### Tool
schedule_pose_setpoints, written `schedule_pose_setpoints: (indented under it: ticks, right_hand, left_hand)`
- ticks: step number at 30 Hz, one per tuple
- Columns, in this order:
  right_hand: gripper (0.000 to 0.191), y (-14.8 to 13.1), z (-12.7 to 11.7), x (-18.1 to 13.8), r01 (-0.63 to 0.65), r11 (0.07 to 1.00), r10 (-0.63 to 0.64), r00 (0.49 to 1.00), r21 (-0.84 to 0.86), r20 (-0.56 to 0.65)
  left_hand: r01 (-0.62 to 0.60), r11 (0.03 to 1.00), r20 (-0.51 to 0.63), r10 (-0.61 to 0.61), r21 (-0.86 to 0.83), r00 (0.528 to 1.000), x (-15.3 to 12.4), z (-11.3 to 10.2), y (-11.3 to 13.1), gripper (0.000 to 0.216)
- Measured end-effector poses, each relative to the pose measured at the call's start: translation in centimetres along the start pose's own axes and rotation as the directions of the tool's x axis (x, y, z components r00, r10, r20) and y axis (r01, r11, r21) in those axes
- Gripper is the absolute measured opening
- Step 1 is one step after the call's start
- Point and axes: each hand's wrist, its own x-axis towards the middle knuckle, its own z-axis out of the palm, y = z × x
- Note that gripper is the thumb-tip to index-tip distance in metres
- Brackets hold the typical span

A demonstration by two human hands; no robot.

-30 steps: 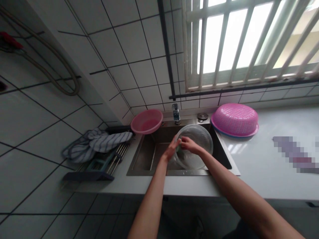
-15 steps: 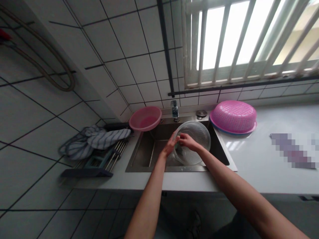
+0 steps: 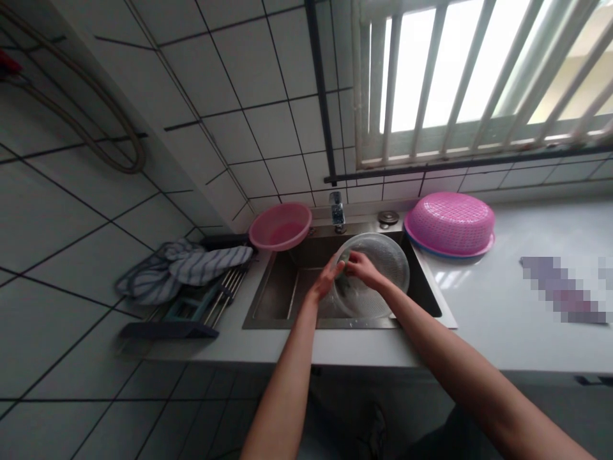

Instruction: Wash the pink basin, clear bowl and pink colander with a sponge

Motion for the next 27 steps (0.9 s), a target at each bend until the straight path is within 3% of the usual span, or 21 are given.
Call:
schedule_pose_setpoints:
  ticks: [2, 4, 6, 8, 10, 13, 16, 18, 20, 22, 24, 27]
  right_hand:
    - [0.033, -1.0, -0.6, 0.4, 0.051, 0.992, -0.022, 0.971, 0.119, -0.238]
    - [0.035, -1.5, -1.0, 0.4, 0.076, 0.987, -0.027, 0.945, 0.141, -0.325]
    - [0.034, -1.4, -1.0, 0.2, 0.057, 0.996, -0.043, 0.979, 0.066, -0.197]
    - [0.029, -0.8, -0.7, -0.2, -0.003, 0.998, 0.007, 0.996, -0.056, 0.088]
    - [0.023, 0.0, -0.2, -0.6, -0.078, 0.983, 0.132, 0.928, -0.165, 0.348]
    - [0.019, 0.6, 0.2, -0.9, -0.149, 0.964, 0.240, 0.846, -0.222, 0.476]
    - [0.020, 0.3, 0.1, -0.5, -0.136, 0.986, 0.162, 0.926, -0.099, 0.341]
    - [0.027, -0.2, -0.3, 0.0, -0.098, 0.992, 0.090, 0.991, 0.082, 0.099]
    - [0.035, -0.7, -1.0, 0.7, -0.022, 0.962, 0.074, 0.980, 0.270, -0.183]
    - [0.039, -1.1, -1.7, 1.1, 0.037, 0.927, 0.099, 0.936, 0.373, -0.337]
    - [0.041, -1.2, -2.0, 1.2, 0.030, 0.921, 0.112, 0.934, 0.388, -0.338]
    - [0.037, -0.9, -1.3, 0.6, -0.057, 0.956, 0.107, 0.981, 0.289, -0.160]
  left_hand:
    - [0.055, 0.995, 0.025, -0.053, -0.088, 0.998, 0.0, 0.5, 0.1, 0.079]
    - [0.087, 0.988, 0.042, -0.082, -0.127, 0.996, 0.2, 0.8, 0.1, 0.081]
    - [0.045, 0.994, 0.022, -0.043, -0.099, 0.999, 0.3, 0.7, 0.0, 0.080]
    - [-0.003, 0.999, -0.013, 0.003, -0.037, 1.000, 0.4, 0.3, -0.2, 0.076]
    - [0.006, 1.000, -0.020, -0.005, 0.015, 1.000, 0.4, -0.3, -0.5, 0.072]
    - [0.015, 0.998, -0.006, -0.014, 0.069, 1.000, 0.2, -0.7, -0.5, 0.070]
    - [0.010, 0.996, -0.018, -0.009, 0.086, 1.000, -0.1, -0.4, 0.0, 0.069]
    - [0.020, 0.997, -0.016, -0.019, 0.078, 1.000, -0.2, -0.1, 0.3, 0.070]
    - [0.055, 0.997, 0.013, -0.056, 0.054, 0.998, -0.3, 0.1, 0.3, 0.073]
    - [0.077, 0.996, 0.050, -0.080, 0.053, 0.996, -0.2, 0.1, 0.1, 0.075]
    - [0.051, 0.995, 0.054, -0.056, 0.084, 0.997, 0.1, 0.0, -0.2, 0.076]
    - [-0.001, 0.998, -0.064, 0.004, 0.056, 0.998, 0.5, -0.3, -0.7, 0.072]
